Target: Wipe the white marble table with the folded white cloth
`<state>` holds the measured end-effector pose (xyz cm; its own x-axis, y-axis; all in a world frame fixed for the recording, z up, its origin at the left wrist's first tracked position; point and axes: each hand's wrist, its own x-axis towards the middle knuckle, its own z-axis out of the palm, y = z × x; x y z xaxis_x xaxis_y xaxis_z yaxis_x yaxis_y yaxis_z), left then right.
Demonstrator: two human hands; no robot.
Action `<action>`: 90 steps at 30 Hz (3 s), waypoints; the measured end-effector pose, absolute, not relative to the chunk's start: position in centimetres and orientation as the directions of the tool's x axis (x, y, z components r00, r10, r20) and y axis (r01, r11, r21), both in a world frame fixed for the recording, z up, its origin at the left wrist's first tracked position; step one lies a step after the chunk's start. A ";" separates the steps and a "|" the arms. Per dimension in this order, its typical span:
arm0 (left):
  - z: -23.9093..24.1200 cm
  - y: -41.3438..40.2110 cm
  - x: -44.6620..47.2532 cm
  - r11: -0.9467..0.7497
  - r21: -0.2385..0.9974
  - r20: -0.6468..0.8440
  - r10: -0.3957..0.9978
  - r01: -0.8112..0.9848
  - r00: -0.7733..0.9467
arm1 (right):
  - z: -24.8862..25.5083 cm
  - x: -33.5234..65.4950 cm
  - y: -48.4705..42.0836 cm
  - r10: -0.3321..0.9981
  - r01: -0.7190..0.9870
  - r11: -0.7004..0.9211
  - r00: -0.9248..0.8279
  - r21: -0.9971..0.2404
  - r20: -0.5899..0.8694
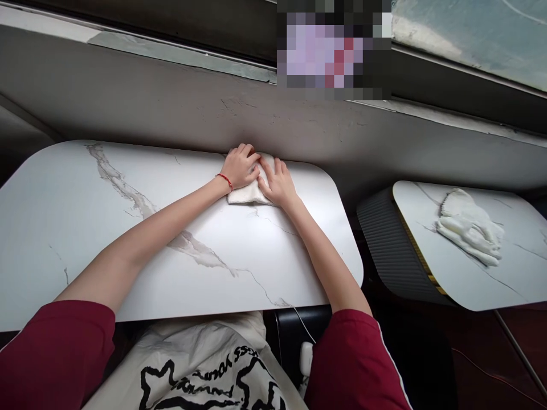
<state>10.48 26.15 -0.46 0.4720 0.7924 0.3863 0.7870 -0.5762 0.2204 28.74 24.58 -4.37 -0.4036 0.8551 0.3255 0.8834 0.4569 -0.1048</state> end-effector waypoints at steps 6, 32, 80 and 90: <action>-0.6 27.7 11.0 -0.571 0.192 0.372 0.795 0.798 0.479 | -4.4 28.6 26.0 0.872 0.900 0.422 -0.369 -0.109 0.322; -0.8 16.3 13.4 -0.505 0.111 0.294 0.840 0.856 0.457 | -4.4 30.4 13.9 0.863 0.911 0.397 -0.329 -0.113 0.383; -1.5 24.9 25.9 -0.509 0.306 0.277 0.856 0.804 0.437 | -6.2 42.8 22.3 0.911 0.965 0.250 -0.210 -0.073 0.354; -1.5 27.6 23.4 -0.482 0.299 0.301 0.867 0.823 0.398 | -6.5 39.8 26.5 0.907 0.978 0.188 -0.138 -0.087 0.399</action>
